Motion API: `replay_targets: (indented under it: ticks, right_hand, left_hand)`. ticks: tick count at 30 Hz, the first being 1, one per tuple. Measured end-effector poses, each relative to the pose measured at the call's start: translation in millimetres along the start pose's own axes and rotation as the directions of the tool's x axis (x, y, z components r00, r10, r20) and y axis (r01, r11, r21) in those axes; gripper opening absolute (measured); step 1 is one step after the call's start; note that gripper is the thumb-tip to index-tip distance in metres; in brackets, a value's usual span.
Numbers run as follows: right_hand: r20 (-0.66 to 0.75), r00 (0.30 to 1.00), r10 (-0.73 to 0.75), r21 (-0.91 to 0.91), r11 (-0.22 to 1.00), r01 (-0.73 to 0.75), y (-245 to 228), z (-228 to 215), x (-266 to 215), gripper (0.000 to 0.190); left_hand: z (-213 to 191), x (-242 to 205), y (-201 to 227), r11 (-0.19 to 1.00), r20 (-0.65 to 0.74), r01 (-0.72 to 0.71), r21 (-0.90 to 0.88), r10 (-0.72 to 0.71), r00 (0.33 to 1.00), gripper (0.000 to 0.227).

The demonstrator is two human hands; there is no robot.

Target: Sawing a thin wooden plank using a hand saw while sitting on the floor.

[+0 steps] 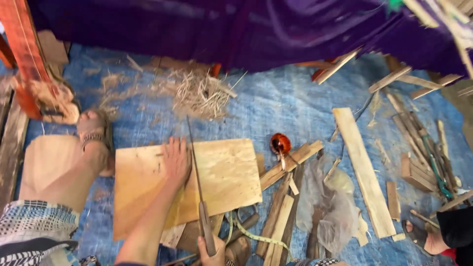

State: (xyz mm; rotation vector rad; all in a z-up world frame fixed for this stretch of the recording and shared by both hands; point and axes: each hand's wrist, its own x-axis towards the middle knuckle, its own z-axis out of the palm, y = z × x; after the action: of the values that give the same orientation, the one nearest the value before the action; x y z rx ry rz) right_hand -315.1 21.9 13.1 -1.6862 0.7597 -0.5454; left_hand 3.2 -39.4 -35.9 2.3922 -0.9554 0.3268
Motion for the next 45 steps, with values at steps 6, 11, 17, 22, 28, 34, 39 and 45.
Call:
replay_targets:
  ticks: [6, 11, 17, 22, 28, 34, 39, 45]
  right_hand:
    - [0.014, 1.0, -0.006, 0.107, 0.994, 0.004, 26.3, -0.7, 8.2, 0.027]
    - [0.029, 0.997, 0.074, 0.093, 0.993, -0.076, 16.8, 5.0, 12.7, 0.045]
    - [-0.03, 1.0, 0.008, -0.003, 1.0, -0.008, 38.3, 6.6, 15.0, 0.027]
    - [-0.006, 1.0, -0.024, -0.003, 1.0, 0.024, 39.7, 4.2, 17.5, 0.018]
    - [-0.048, 0.992, 0.119, -0.019, 0.993, -0.12, 23.6, 4.5, 13.9, 0.019]
    - [-0.077, 0.986, 0.148, -0.008, 0.989, -0.149, 11.4, 5.2, 12.9, 0.02]
    - [-0.18, 0.981, 0.076, -0.09, 0.992, -0.093, 8.6, 7.5, 10.3, 0.033]
    - [-0.163, 0.982, 0.091, -0.097, 0.989, -0.108, -18.9, 12.6, 5.0, 0.026]
  left_hand:
    - [-90.8, -22.5, 11.7, 1.0, -0.073, 0.023, -0.009, -0.024, 0.997, 0.047]
    - [-81.7, -57.2, -43.5, 0.931, 0.046, 0.306, 0.2, -0.32, 0.946, 0.061]
    - [-113.2, -76.3, -16.3, 0.898, 0.238, 0.247, 0.363, -0.346, 0.908, 0.064]
    - [-91.1, -130.5, 10.3, 0.969, 0.205, 0.211, 0.128, -0.234, 0.95, 0.055]
    - [-123.0, -129.0, -13.5, 0.723, -0.212, 0.626, 0.293, -0.589, 0.78, 0.039]
    - [-114.8, -131.3, -81.2, 0.41, 0.065, 0.906, -0.105, -0.906, 0.418, 0.061]
    - [-138.2, -166.3, -16.5, 0.703, -0.537, 0.709, 0.057, -0.576, 0.616, 0.035]
    - [-91.6, -221.0, -35.3, 0.2, -0.039, 0.753, -0.627, -0.973, 0.226, 0.051]
